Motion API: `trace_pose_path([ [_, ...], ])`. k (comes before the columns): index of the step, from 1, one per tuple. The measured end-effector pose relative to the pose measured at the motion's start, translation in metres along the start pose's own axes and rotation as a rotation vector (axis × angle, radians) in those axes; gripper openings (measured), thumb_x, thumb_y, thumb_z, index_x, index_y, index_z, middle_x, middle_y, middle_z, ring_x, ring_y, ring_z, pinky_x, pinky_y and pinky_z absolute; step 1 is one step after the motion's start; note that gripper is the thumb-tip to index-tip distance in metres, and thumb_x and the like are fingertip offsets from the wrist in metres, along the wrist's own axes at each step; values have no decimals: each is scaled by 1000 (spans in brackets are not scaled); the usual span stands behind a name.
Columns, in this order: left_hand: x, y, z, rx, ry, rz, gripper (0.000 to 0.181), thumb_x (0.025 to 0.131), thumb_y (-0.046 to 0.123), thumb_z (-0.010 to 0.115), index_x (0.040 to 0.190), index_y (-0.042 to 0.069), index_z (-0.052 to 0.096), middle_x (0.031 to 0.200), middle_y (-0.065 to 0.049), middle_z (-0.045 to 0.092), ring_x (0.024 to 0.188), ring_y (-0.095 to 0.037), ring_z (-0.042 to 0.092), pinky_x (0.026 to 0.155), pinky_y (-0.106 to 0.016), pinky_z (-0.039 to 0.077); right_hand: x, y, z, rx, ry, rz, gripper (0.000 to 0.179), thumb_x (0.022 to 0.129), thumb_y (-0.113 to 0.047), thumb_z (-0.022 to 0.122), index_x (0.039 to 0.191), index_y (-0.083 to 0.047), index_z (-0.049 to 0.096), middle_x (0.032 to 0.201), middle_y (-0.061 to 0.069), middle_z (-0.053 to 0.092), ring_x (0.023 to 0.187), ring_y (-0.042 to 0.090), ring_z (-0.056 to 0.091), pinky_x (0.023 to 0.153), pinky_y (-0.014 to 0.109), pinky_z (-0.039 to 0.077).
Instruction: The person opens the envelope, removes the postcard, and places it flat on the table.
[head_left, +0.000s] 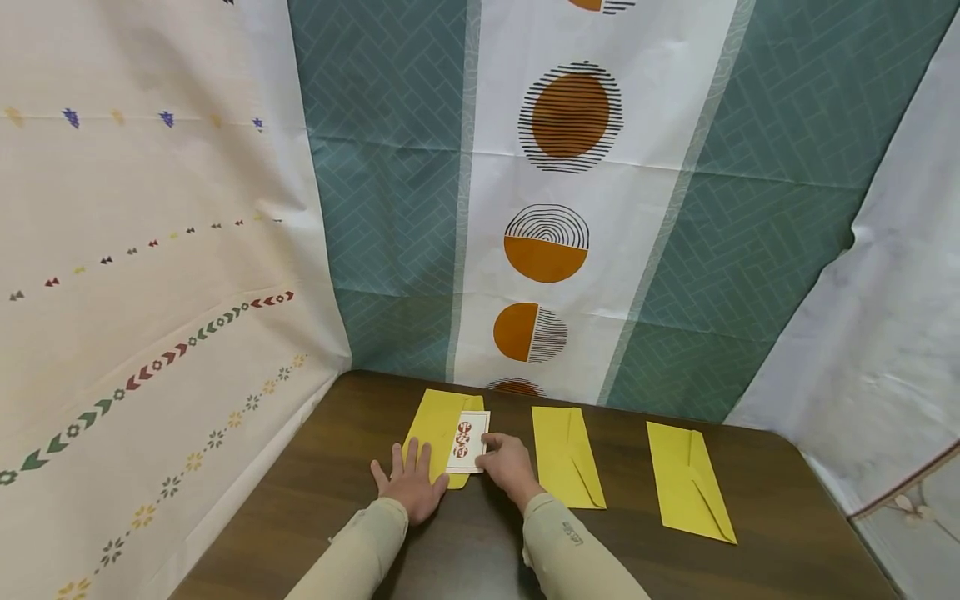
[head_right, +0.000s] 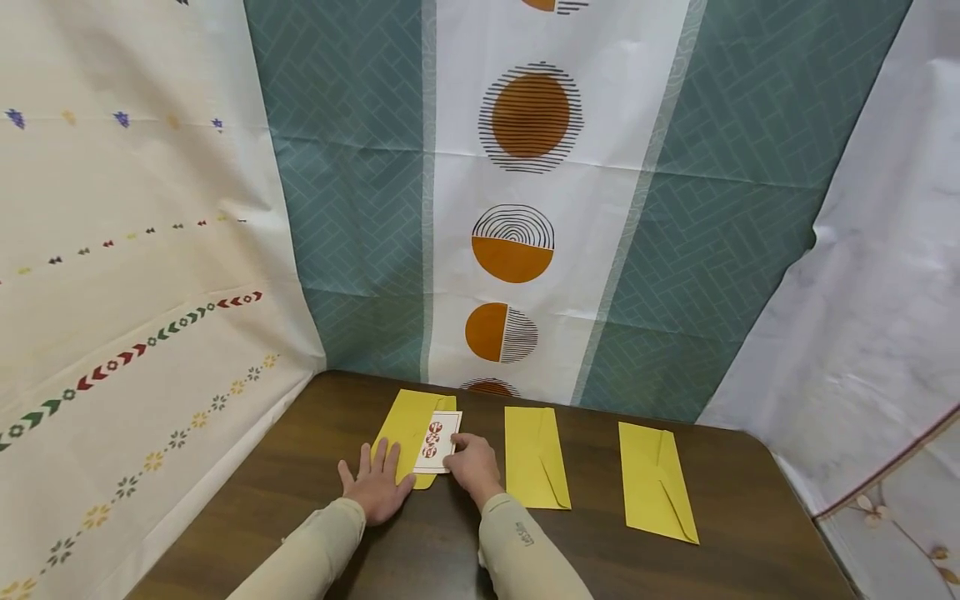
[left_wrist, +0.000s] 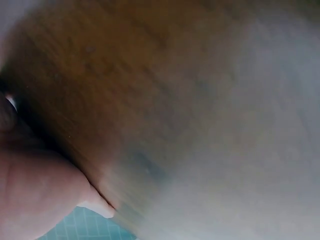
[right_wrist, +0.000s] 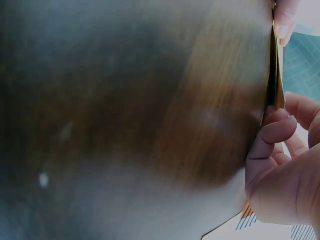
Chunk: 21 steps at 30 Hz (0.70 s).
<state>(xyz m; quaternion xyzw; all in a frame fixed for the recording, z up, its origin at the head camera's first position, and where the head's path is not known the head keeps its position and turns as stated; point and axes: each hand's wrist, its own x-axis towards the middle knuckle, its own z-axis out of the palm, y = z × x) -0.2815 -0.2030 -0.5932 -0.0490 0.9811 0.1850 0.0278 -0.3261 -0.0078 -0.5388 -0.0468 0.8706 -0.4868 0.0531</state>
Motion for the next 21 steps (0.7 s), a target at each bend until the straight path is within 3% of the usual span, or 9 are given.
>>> trace_pose_path([
  [6, 0, 2, 0, 3, 16, 3, 80, 107, 56, 48, 168, 7, 31, 179, -20, 18, 165, -52, 8, 122, -84, -3, -1, 1, 0, -13, -19, -58, 56, 91, -20, 83, 143, -5, 68, 129, 15, 75, 93, 19, 64, 81, 34, 53],
  [11, 1, 3, 2, 14, 16, -3, 79, 107, 55, 48, 167, 7, 32, 179, -20, 19, 165, -52, 9, 122, -84, -2, 1, 2, 4, -111, -10, -74, 56, 92, -27, 83, 144, -11, 69, 138, 15, 72, 102, 25, 64, 81, 38, 52],
  [21, -4, 3, -3, 8, 2, -13, 79, 107, 55, 49, 167, 7, 32, 179, -20, 18, 165, -52, 8, 122, -84, -3, 1, 0, 8, -157, -7, -31, 53, 92, -23, 83, 143, -16, 71, 138, 12, 73, 99, 25, 63, 78, 37, 48],
])
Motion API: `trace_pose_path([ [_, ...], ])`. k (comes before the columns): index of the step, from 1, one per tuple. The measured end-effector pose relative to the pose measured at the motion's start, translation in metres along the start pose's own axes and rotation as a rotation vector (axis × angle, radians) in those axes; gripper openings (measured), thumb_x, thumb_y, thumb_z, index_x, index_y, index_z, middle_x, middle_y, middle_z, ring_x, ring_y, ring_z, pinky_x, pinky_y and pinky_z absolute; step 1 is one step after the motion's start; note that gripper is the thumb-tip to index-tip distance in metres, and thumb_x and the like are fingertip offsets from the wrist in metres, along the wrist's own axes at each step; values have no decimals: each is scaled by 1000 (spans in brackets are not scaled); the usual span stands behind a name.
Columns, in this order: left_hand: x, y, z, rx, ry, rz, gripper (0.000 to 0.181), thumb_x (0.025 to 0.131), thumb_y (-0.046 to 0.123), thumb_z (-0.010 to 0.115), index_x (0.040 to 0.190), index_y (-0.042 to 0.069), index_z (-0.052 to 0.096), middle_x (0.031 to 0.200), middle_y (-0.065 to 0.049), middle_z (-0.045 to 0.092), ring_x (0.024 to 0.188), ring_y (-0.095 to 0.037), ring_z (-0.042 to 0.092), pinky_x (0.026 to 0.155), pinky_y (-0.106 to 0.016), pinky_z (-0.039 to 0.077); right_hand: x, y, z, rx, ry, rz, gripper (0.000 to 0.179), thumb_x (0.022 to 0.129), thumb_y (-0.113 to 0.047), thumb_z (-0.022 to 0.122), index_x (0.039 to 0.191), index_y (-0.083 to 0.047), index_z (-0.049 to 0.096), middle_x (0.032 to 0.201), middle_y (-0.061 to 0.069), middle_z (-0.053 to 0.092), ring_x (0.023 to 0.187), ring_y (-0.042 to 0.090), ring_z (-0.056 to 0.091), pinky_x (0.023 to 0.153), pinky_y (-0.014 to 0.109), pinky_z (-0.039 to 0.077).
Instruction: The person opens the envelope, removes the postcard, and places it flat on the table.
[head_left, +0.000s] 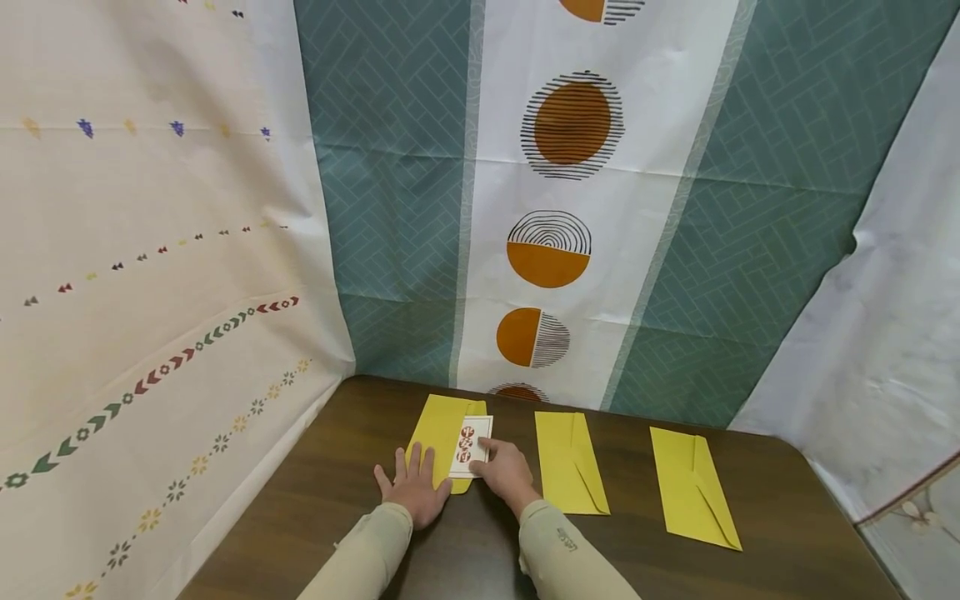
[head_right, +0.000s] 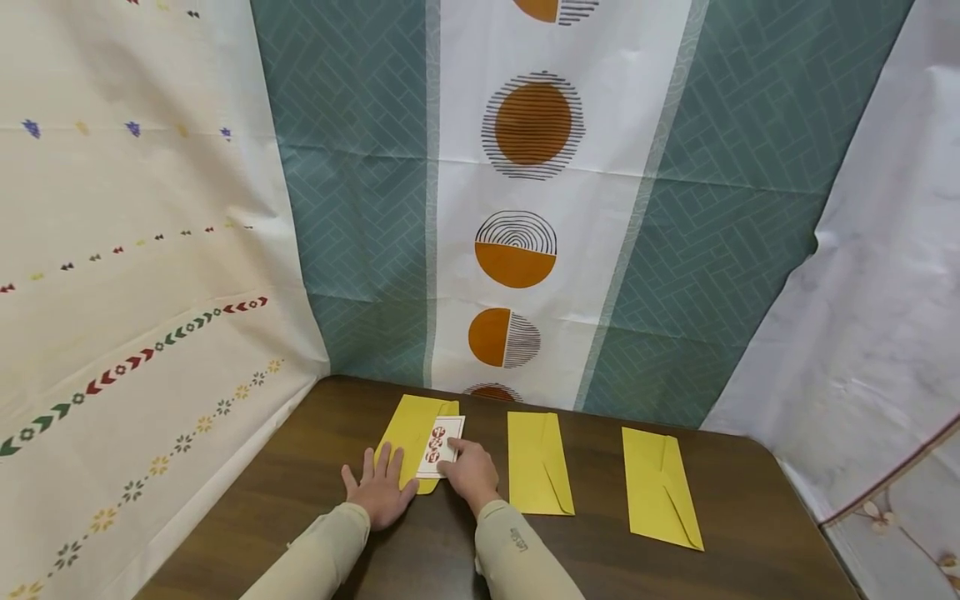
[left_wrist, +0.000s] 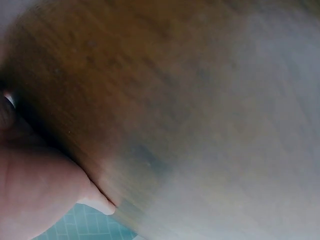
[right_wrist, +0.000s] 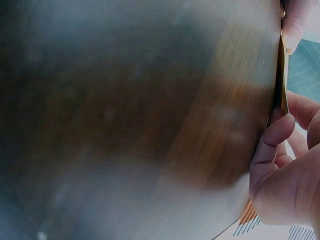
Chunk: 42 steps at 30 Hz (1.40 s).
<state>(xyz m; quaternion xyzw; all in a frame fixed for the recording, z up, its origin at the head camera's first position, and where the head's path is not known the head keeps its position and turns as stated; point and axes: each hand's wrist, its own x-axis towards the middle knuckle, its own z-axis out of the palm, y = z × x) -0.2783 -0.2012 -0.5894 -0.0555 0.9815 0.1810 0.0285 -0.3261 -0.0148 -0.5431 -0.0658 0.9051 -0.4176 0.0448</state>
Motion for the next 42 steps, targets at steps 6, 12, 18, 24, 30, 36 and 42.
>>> trace_pose_path([
  [6, -6, 5, -6, -16, -23, -8, 79, 107, 55, 49, 167, 6, 32, 179, -20, 18, 165, -51, 7, 123, -83, -5, -3, 2, 0, 5, -2, 23, 50, 93, -20, 82, 142, -17, 71, 140, 12, 72, 103, 25, 64, 79, 36, 48],
  [12, -4, 4, -6, -21, -21, -1, 79, 108, 55, 48, 168, 7, 30, 179, -20, 16, 165, -52, 5, 122, -84, -5, -3, 2, -2, -2, 10, -18, 50, 91, -15, 79, 141, -15, 72, 140, 14, 72, 101, 26, 63, 72, 33, 45],
  [18, 7, -1, -3, -2, -11, 1, 80, 108, 55, 48, 169, 7, 28, 180, -20, 14, 165, -53, 3, 121, -84, -7, 0, 0, -4, 2, 11, -37, 50, 92, -17, 78, 141, -13, 72, 137, 13, 73, 95, 23, 64, 69, 30, 45],
  [24, 4, 2, -2, -5, -19, 6, 81, 108, 57, 46, 169, 8, 28, 180, -20, 14, 165, -53, 4, 121, -84, -6, 1, 5, -4, 82, -18, -8, 53, 94, -24, 77, 145, -12, 69, 135, 17, 72, 76, 24, 63, 55, 26, 43],
  [30, -2, 5, -1, -11, -15, -4, 82, 107, 59, 46, 169, 7, 29, 179, -21, 16, 165, -53, 4, 122, -84, -7, 3, 6, -3, 28, -12, -30, 53, 92, -25, 79, 143, -13, 70, 145, 15, 69, 109, 26, 67, 76, 33, 51],
  [36, 0, 5, -1, -3, 1, 1, 82, 107, 59, 46, 169, 7, 29, 179, -21, 16, 165, -53, 5, 122, -83, -5, 6, 7, -1, -17, 3, -13, 52, 92, -27, 81, 143, -17, 71, 148, 13, 68, 121, 28, 67, 96, 47, 54],
  [42, 3, 0, 2, 1, -2, -1, 80, 108, 56, 48, 169, 7, 29, 179, -21, 16, 165, -53, 5, 121, -85, -5, 4, 6, -1, -2, -4, -2, 53, 94, -25, 80, 144, -16, 69, 147, 13, 68, 116, 26, 65, 89, 41, 53],
])
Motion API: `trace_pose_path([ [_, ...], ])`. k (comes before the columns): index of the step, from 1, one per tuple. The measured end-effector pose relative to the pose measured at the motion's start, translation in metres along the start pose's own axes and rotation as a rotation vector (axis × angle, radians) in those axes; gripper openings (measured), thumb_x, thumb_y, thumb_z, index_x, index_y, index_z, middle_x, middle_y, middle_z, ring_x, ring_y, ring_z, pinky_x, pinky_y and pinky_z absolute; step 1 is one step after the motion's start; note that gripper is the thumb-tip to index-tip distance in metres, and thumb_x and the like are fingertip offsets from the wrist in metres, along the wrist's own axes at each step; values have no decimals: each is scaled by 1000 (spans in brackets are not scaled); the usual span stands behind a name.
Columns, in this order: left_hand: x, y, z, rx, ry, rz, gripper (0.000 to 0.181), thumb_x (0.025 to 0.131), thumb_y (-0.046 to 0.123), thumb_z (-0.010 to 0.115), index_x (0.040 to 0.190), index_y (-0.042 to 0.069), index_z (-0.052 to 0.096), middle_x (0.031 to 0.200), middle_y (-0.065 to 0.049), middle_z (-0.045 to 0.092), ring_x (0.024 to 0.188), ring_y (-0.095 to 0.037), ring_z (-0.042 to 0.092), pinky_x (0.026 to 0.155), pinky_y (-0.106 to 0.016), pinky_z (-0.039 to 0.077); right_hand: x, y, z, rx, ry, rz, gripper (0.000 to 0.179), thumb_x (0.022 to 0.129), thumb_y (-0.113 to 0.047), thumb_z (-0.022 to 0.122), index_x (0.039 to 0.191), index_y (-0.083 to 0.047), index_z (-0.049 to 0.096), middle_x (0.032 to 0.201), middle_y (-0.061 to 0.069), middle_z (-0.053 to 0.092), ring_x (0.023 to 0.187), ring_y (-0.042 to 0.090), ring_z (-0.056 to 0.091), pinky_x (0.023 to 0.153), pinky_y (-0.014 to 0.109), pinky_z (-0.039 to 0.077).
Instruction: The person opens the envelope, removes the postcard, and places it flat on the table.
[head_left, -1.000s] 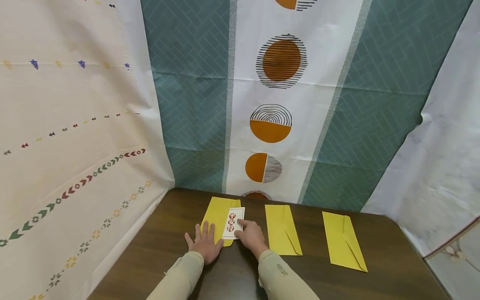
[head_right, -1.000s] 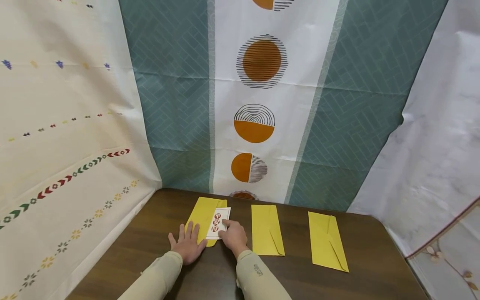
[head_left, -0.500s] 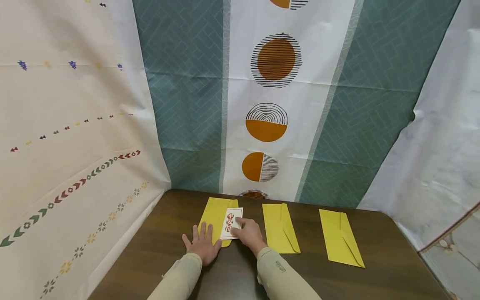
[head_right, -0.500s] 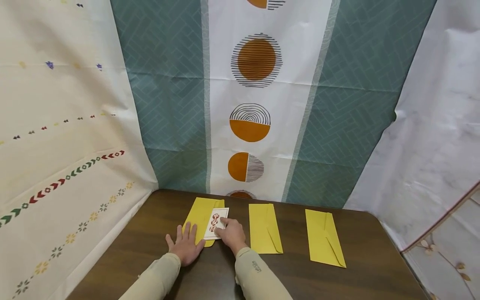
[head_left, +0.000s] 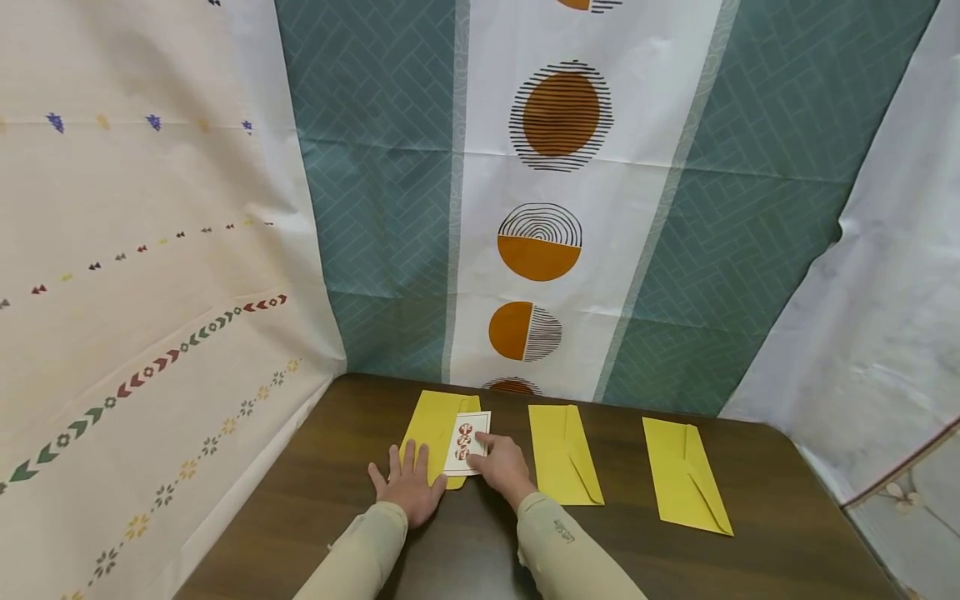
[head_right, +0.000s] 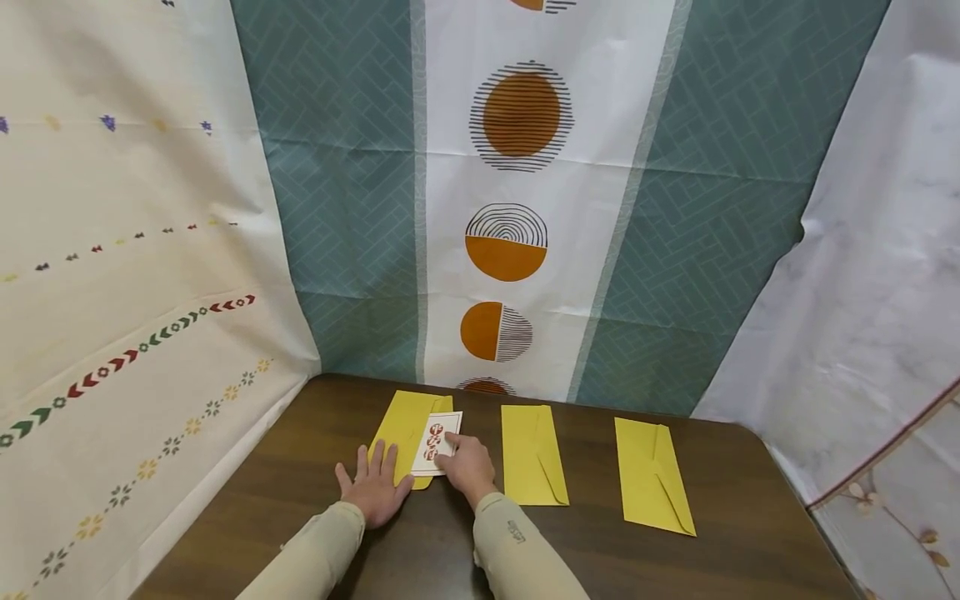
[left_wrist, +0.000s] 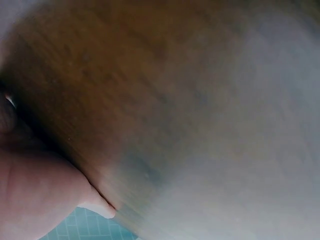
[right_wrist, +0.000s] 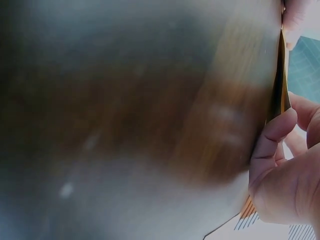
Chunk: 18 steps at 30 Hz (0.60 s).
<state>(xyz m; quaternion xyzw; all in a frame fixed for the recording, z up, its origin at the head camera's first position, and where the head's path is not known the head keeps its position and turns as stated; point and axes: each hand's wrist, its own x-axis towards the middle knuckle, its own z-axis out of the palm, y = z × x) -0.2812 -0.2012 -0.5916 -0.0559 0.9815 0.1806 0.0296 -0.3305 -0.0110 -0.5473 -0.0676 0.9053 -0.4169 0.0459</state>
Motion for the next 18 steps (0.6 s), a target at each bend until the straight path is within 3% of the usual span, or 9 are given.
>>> trace_pose_path([
  [7, 1, -4, 0, 7, 6, -10, 81, 107, 56, 46, 169, 7, 28, 179, -21, 15, 165, -53, 4, 122, -84, -5, -4, 2, -5, 33, -3, -19, 54, 95, -21, 78, 147, -11, 67, 147, 15, 67, 109, 26, 63, 79, 33, 50],
  [11, -1, -2, -2, -2, 2, -7, 81, 107, 55, 47, 169, 6, 28, 179, -21, 15, 165, -53, 4, 121, -85, -5, -4, 5, -6, 88, -23, -9, 56, 94, -22, 77, 148, -11, 66, 137, 16, 71, 80, 21, 62, 59, 28, 47],
  [14, -2, 0, -3, -6, 8, -2, 80, 107, 54, 48, 168, 6, 29, 179, -22, 15, 165, -53, 4, 121, -85, -5, -2, 9, -6, 145, -29, -6, 56, 94, -22, 76, 148, -11, 65, 121, 14, 74, 56, 15, 52, 50, 26, 45],
  [18, -3, 3, -2, -18, 8, 3, 81, 107, 54, 48, 169, 6, 28, 179, -21, 15, 165, -53, 3, 122, -84, -6, 0, 12, -10, 185, -15, -2, 55, 95, -20, 76, 148, -10, 65, 106, 10, 73, 55, 11, 50, 51, 25, 46],
])
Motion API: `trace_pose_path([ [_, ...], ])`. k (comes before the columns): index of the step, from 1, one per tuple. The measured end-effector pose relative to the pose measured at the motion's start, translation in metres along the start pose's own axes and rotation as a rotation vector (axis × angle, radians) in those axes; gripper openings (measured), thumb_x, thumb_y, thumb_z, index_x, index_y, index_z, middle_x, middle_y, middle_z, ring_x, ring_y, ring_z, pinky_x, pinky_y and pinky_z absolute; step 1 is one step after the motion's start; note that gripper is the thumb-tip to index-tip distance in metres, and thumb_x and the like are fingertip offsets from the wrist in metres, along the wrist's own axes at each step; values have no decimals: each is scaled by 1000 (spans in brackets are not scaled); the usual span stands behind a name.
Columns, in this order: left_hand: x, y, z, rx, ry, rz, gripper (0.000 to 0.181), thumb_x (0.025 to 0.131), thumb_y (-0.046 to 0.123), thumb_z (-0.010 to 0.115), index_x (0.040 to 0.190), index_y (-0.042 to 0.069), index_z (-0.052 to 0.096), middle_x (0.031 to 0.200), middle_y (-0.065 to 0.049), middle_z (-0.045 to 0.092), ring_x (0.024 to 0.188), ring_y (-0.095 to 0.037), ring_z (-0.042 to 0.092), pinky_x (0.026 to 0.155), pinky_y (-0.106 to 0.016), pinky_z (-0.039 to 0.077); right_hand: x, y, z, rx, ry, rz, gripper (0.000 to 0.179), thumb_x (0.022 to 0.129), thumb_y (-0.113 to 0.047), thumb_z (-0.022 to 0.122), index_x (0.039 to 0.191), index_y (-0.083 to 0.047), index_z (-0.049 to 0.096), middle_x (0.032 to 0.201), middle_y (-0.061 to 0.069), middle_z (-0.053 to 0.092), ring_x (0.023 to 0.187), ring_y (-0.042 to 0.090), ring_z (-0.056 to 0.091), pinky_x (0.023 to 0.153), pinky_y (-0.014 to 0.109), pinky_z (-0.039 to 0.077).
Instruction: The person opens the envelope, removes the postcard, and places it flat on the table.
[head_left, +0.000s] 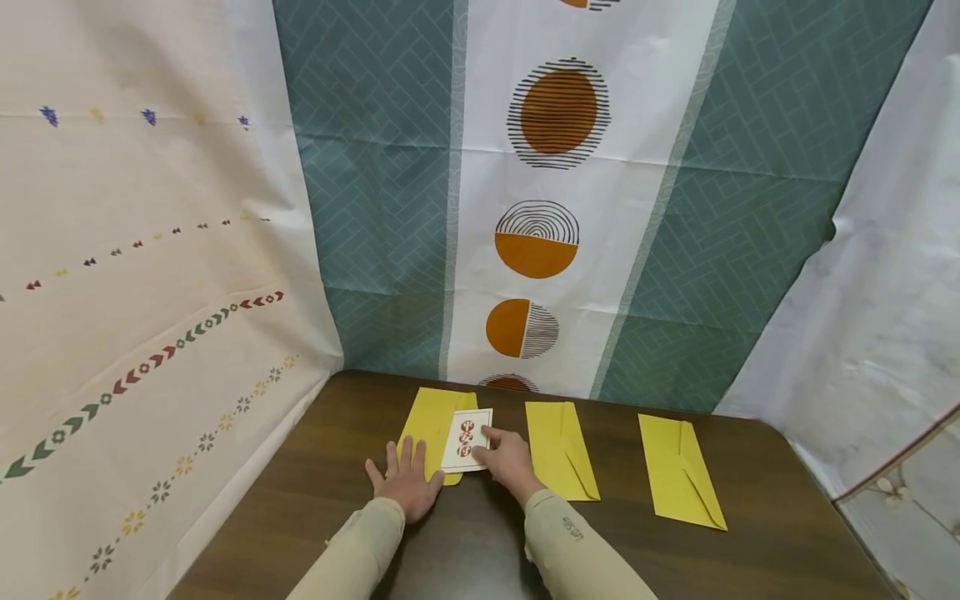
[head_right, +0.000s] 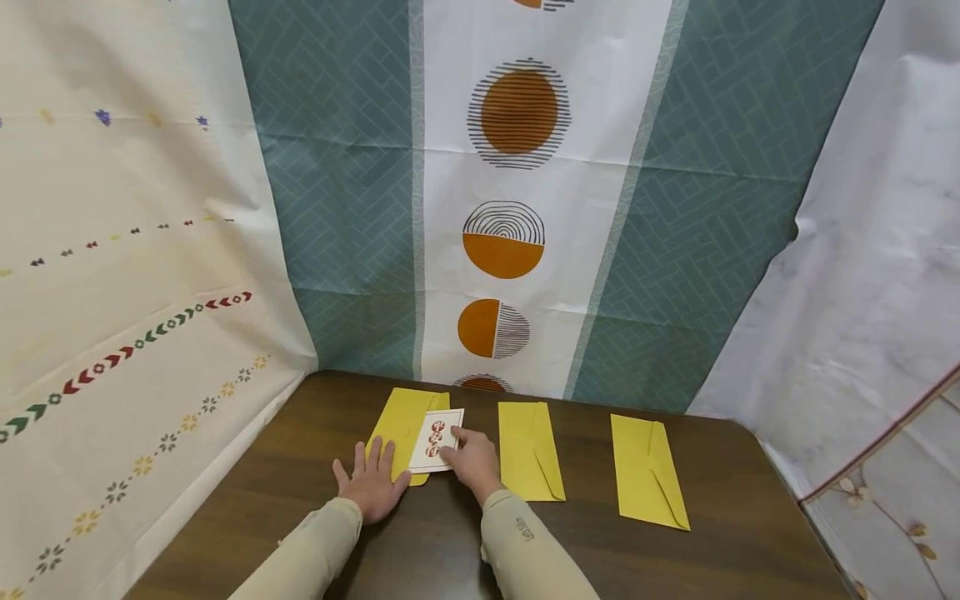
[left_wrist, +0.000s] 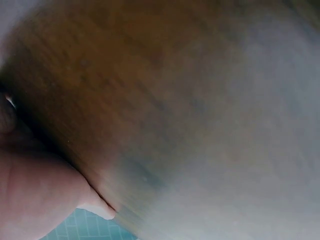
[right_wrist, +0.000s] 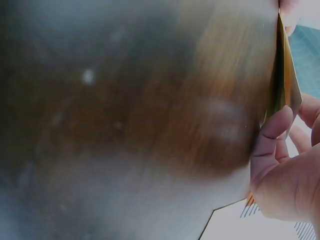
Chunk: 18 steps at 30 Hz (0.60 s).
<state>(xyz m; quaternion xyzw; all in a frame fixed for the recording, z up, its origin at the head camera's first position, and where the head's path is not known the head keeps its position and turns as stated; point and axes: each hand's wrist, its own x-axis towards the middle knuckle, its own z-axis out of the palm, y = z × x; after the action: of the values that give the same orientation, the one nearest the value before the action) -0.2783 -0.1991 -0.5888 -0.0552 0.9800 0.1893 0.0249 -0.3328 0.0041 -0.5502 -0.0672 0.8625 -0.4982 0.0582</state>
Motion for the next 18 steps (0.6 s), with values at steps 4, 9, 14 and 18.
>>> trace_pose_path([
  [4, -1, 0, 2, -5, -1, 1, 80, 107, 53, 49, 168, 6, 28, 179, -22, 15, 165, -53, 4, 121, -84, -6, 1, -3, -4, -23, 15, -31, 53, 95, -15, 77, 145, -7, 67, 107, 11, 74, 77, 16, 58, 60, 27, 48],
  [9, -2, 1, 1, -7, 8, 5, 80, 106, 52, 51, 167, 5, 30, 179, -22, 17, 164, -54, 5, 121, -85, -5, 1, -6, -3, -82, 30, -56, 50, 94, -14, 77, 143, -7, 69, 127, 14, 77, 97, 21, 62, 75, 28, 50],
  [14, -2, 2, -2, -8, 5, 6, 80, 106, 52, 50, 168, 5, 30, 179, -22, 17, 164, -54, 6, 122, -84, -5, 2, -6, -2, -99, 30, -44, 49, 93, -14, 75, 141, -7, 70, 135, 14, 74, 101, 23, 63, 77, 29, 51],
  [18, -1, 2, -2, -2, 6, 5, 80, 107, 52, 50, 168, 5, 30, 179, -22, 17, 165, -54, 6, 122, -84, -4, 2, -6, 0, -117, 31, -31, 48, 94, -16, 76, 141, -8, 71, 140, 15, 72, 107, 24, 63, 82, 32, 52],
])
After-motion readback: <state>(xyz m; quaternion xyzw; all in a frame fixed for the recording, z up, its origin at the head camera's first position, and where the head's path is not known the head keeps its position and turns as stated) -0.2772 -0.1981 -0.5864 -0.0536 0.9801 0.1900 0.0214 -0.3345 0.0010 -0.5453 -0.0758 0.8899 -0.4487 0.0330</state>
